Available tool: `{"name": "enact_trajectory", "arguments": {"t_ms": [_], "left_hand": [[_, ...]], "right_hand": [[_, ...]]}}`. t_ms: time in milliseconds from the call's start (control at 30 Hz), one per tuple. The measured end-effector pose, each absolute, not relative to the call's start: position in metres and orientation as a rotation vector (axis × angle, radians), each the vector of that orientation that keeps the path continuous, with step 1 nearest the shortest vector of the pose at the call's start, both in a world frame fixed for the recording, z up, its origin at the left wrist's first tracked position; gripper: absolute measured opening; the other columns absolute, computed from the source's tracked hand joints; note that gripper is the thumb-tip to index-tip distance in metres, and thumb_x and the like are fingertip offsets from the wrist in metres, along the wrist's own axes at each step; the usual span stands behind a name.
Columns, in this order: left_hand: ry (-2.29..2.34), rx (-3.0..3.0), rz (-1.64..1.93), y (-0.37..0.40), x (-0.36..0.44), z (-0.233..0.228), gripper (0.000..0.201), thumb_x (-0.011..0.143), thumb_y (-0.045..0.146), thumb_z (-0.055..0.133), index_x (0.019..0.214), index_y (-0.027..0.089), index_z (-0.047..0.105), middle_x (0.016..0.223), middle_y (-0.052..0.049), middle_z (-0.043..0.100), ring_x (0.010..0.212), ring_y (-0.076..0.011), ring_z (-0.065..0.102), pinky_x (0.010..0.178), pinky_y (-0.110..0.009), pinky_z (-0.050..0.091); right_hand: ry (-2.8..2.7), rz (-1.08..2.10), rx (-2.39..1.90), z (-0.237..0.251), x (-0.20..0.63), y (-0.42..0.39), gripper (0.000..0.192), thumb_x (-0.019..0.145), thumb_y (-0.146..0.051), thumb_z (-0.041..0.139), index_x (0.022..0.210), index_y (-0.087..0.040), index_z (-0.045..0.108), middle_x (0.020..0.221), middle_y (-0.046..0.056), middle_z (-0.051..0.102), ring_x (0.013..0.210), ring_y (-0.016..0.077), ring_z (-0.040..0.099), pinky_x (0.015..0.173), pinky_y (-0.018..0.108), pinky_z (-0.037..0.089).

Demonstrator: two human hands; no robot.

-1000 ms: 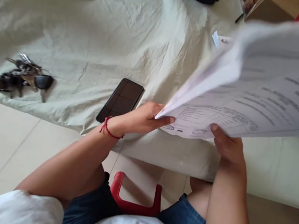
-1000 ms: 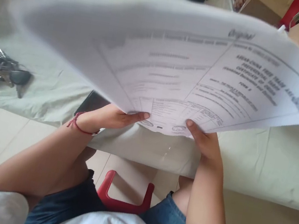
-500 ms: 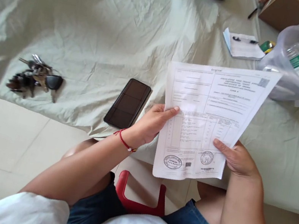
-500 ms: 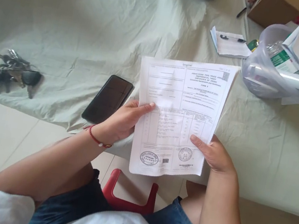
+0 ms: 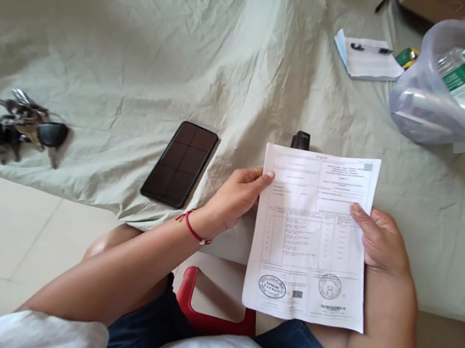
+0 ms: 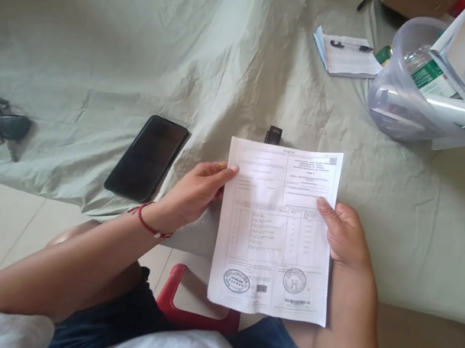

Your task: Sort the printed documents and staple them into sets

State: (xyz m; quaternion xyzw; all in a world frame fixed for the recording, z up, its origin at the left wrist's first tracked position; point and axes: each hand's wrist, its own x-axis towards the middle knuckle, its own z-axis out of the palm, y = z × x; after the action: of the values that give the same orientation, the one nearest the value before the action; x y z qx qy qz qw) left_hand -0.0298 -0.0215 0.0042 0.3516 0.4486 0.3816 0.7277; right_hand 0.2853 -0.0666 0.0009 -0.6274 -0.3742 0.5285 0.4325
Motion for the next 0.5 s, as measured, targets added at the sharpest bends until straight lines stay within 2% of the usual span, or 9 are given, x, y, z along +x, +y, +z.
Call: {"name": "enact_trajectory", "arguments": {"t_ms": [133, 233, 367, 500], "left_hand": [[1.134, 0.894, 0.866, -0.015, -0.032, 0.006, 0.036, 0.094, 0.043, 0.086, 0.072, 0.021, 0.068, 0.063, 0.004, 0.049, 0.06, -0.0118, 0.037, 0.057, -0.028, 0.03], [1.201, 0.925, 0.773, -0.016, -0.031, 0.009, 0.034, 0.095, 0.043, 0.081, 0.073, 0.022, 0.068, 0.059, 0.004, 0.043, 0.055, -0.0115, 0.03, 0.054, -0.03, 0.018], [1.269, 0.908, 0.657, -0.015, -0.027, 0.018, 0.035, 0.105, 0.032, 0.071, 0.072, 0.021, 0.065, 0.057, 0.004, 0.043, 0.052, -0.01, 0.028, 0.05, -0.027, 0.015], [1.317, 0.879, 0.583, -0.009, -0.021, 0.027, 0.044, 0.11, 0.017, 0.064, 0.066, 0.02, 0.058, 0.055, 0.006, 0.039, 0.05, -0.0076, 0.028, 0.05, -0.023, 0.017]], "right_hand": [[-0.939, 1.424, -1.594, 0.0, 0.302, -0.075, 0.045, 0.089, -0.067, 0.1, 0.11, -0.027, 0.094, 0.098, 0.008, 0.094, 0.096, 0.0428, 0.094, 0.1, 0.068, 0.079], [-0.938, 1.42, -1.615, -0.003, 0.308, -0.075, 0.045, 0.089, -0.069, 0.099, 0.107, -0.028, 0.093, 0.098, 0.008, 0.094, 0.102, 0.0424, 0.094, 0.104, 0.067, 0.078], [-0.94, 1.285, -1.597, -0.002, 0.306, -0.071, 0.041, 0.087, -0.07, 0.1, 0.106, -0.034, 0.093, 0.107, 0.004, 0.095, 0.108, 0.0377, 0.094, 0.106, 0.059, 0.079], [-0.928, 1.303, -1.669, 0.006, 0.305, -0.069, 0.044, 0.083, -0.071, 0.103, 0.103, -0.033, 0.093, 0.109, 0.005, 0.095, 0.107, 0.0367, 0.093, 0.106, 0.058, 0.078]]}}
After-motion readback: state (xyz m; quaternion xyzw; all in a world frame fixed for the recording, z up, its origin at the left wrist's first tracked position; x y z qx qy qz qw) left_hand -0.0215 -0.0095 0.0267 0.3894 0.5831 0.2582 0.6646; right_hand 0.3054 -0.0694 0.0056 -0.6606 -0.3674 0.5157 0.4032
